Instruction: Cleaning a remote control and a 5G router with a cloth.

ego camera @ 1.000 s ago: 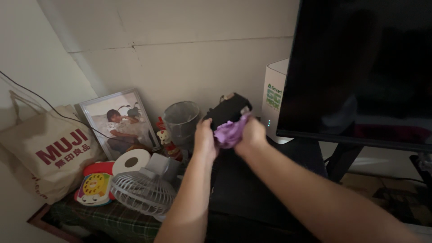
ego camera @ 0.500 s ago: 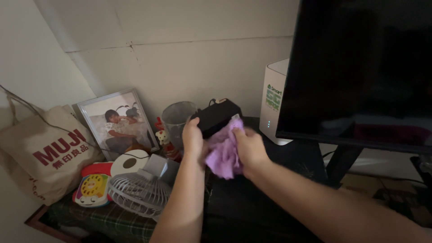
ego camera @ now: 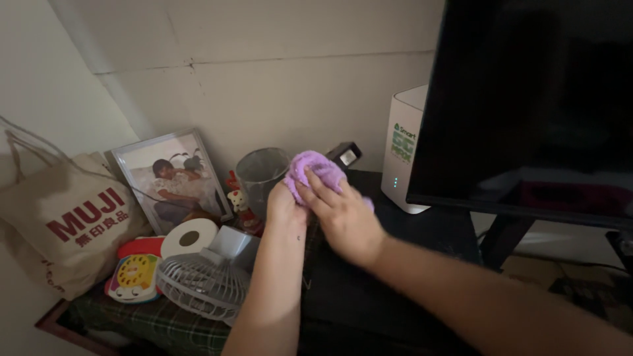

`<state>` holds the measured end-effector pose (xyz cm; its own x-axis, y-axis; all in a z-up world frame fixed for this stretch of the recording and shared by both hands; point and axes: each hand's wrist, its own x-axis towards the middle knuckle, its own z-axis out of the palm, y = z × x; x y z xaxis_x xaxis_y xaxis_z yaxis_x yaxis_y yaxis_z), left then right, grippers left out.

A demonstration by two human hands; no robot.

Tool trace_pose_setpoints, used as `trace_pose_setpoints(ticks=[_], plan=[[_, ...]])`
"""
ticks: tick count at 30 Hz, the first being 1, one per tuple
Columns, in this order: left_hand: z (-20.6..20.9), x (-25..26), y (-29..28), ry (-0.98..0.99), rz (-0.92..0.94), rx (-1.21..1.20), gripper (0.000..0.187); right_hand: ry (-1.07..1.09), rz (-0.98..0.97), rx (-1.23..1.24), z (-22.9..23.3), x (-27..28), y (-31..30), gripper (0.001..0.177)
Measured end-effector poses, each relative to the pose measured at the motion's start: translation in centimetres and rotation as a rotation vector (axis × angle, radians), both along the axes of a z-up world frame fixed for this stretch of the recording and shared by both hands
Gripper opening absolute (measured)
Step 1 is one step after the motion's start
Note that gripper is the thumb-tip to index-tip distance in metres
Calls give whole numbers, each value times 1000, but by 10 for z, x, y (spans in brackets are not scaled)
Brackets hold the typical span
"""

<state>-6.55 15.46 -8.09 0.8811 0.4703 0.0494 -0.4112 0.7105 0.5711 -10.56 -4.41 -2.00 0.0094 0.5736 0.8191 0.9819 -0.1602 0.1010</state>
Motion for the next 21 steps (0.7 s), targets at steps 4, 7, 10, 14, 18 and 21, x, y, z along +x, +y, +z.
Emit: trace_pose_setpoints(ticks=[4, 7, 10, 14, 18, 21], plan=[[24, -16, -3, 33, -27, -131, 33, 41, -58, 36, 0, 35, 1, 67], [23, -18, 4, 247, 80, -413, 28, 127, -166, 142, 3, 23, 5, 67], [-18, 11, 30, 179, 30, -277, 29, 6, -68, 95, 7, 4, 5, 66], [-2, -5, 22, -49, -50, -119, 28, 99, -25, 180, 17, 18, 12, 48], [-5, -18, 23, 159, -30, -310, 30, 940, 36, 485, 16, 53, 28, 32], [-27, -13, 41, 73, -143, -223, 26, 1151, 189, 602, -1, 85, 37, 42]])
